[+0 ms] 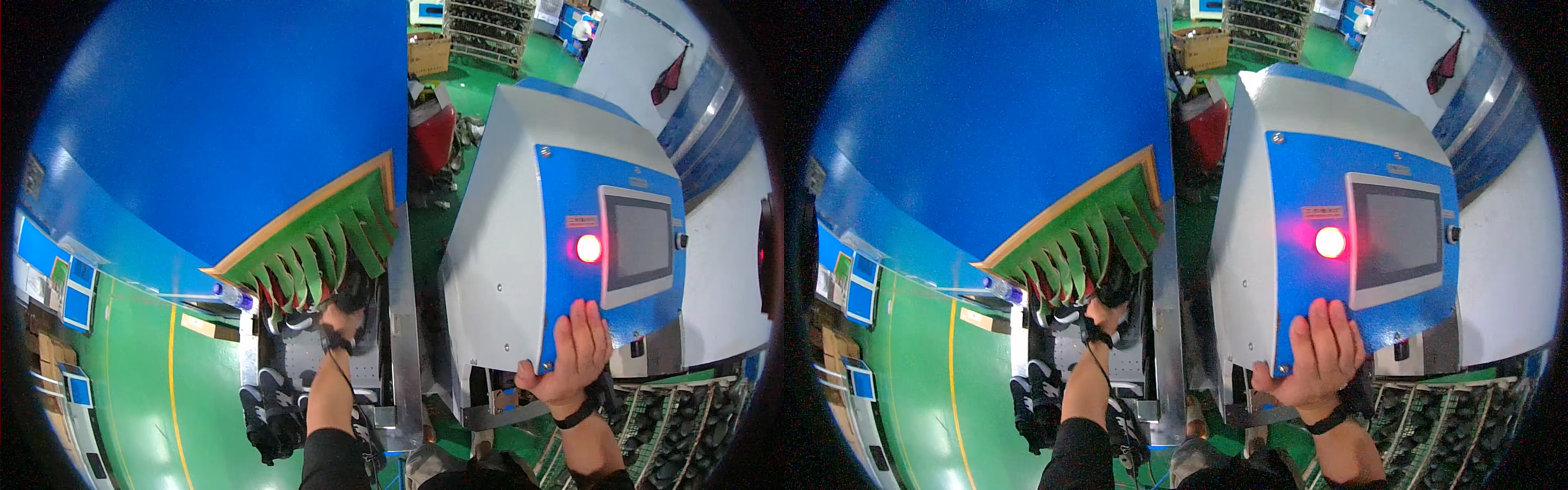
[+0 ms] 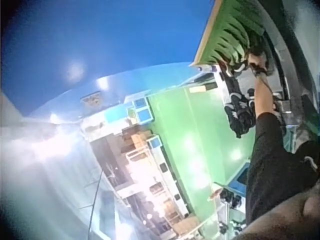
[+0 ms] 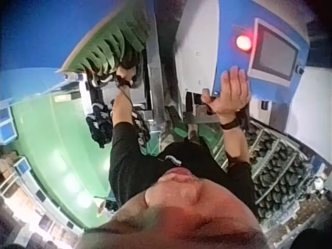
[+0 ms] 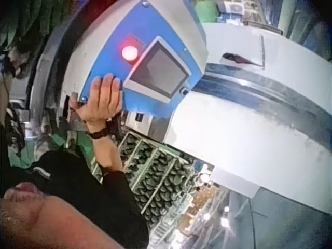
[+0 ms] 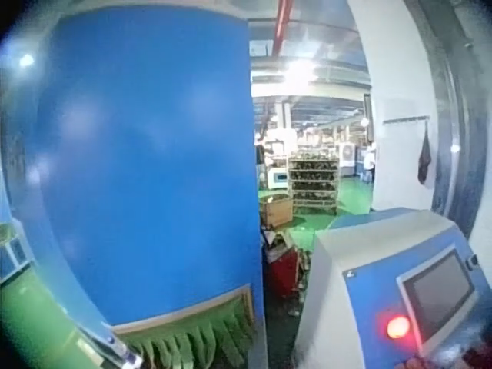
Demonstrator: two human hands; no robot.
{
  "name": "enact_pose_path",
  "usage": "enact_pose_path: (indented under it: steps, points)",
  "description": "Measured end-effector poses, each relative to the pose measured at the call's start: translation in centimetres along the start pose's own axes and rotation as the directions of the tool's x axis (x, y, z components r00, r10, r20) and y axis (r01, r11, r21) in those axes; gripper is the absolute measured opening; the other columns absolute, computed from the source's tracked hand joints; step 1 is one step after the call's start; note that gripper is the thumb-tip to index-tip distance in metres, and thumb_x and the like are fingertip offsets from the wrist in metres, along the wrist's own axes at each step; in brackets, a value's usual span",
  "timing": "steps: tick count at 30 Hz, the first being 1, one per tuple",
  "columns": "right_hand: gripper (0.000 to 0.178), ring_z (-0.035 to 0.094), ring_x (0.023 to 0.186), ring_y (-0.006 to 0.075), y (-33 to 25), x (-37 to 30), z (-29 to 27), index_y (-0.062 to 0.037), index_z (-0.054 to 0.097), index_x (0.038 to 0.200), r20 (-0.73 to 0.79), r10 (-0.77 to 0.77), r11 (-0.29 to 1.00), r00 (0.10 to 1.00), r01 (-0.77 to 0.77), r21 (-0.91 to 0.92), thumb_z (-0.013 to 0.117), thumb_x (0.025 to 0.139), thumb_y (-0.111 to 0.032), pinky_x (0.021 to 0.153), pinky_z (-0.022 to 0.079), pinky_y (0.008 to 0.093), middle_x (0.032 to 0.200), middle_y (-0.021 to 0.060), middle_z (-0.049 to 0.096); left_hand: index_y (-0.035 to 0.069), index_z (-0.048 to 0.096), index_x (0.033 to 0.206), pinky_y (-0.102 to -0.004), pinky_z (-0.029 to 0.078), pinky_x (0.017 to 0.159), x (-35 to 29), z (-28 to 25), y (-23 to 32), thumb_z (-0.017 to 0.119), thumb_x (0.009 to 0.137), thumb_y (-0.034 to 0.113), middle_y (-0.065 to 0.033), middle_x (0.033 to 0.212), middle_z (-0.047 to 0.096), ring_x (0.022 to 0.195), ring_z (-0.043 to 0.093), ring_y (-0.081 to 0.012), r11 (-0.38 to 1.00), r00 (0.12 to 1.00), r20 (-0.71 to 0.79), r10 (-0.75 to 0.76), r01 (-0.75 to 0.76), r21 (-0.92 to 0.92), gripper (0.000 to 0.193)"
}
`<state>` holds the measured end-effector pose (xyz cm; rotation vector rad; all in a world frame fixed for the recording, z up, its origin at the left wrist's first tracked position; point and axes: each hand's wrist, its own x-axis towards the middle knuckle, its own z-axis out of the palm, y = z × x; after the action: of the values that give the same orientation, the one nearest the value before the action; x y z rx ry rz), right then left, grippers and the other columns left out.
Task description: Using a toe-lasting machine to shape and attach shoe uppers to lasts.
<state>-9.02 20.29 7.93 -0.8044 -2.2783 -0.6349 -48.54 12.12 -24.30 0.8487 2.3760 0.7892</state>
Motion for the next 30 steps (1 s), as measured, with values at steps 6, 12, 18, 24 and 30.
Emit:
enact_pose_path:
  steps: [6,12,18,24,30]
  points:
    - [0.060,0.050,0.134,0.0369,-0.6,-0.9,-1.2,-0.0015,0.053,0.135,-0.074,0.080,0.929,0.994,-0.048,0.367,0.067,0.090,-0.038,0.115,0.028,0.0547,0.139,0.0193,0.057,-0.003,0.061,0.123,-0.0308,0.052,0.079,-20.8,-5.2,3.8,0.075,0.080,0.008,-0.0039,0.108,0.069,0.085,0.064,-0.0174,0.572,0.991,-0.114,-0.066,-0.056,-0.818,0.046]
    - [0.117,0.034,0.143,0.0352,-7.3,-13.7,-6.6,0.0009,0.007,0.159,0.624,-0.001,-0.107,0.782,-0.620,0.777,0.085,0.075,-0.027,0.120,0.021,0.0470,0.156,0.0204,0.032,-0.001,0.056,0.132,-0.0350,0.050,0.100,-39.5,-3.6,12.5,0.086,0.070,0.017,-0.0084,0.120,0.065,0.111,0.062,-0.0214,0.273,0.868,0.446,0.216,0.385,-0.881,0.071]
    - [0.106,0.047,0.128,0.0237,-1.7,-13.8,-8.0,0.0005,0.012,0.158,0.682,0.015,-0.483,0.732,-0.592,0.646,0.076,0.074,-0.010,0.112,0.037,0.0407,0.143,0.0144,0.046,-0.003,0.059,0.119,-0.0366,0.052,0.080,-42.8,3.1,21.6,0.073,0.088,0.035,-0.0075,0.088,0.070,0.083,0.064,-0.0215,0.662,0.995,-0.089,-0.053,-0.032,-0.749,0.051]
    - [0.099,0.054,0.119,0.0420,6.6,-16.8,-10.4,0.0010,0.037,0.152,0.371,-0.117,0.371,0.921,-0.306,0.877,0.082,0.066,-0.019,0.105,0.042,0.0421,0.135,0.0283,0.050,0.004,0.056,0.076,-0.0509,0.048,0.062,-47.3,7.6,24.7,0.061,0.087,0.022,-0.0159,0.072,0.057,0.063,0.059,-0.0396,0.865,0.824,-0.264,0.502,-0.485,0.129,0.022]
    - [0.071,0.064,0.108,0.0180,14.5,-34.5,-4.5,-0.0041,0.047,0.147,0.954,-0.209,-0.752,0.215,-0.659,-0.016,0.070,0.081,-0.017,0.094,0.051,0.0304,0.121,0.0072,0.067,-0.002,0.063,0.073,-0.0432,0.051,0.069,-50.3,10.2,24.7,0.046,0.098,0.021,-0.0177,0.080,0.069,0.070,0.065,-0.0288,0.848,0.986,0.165,0.016,0.074,-0.524,0.038]
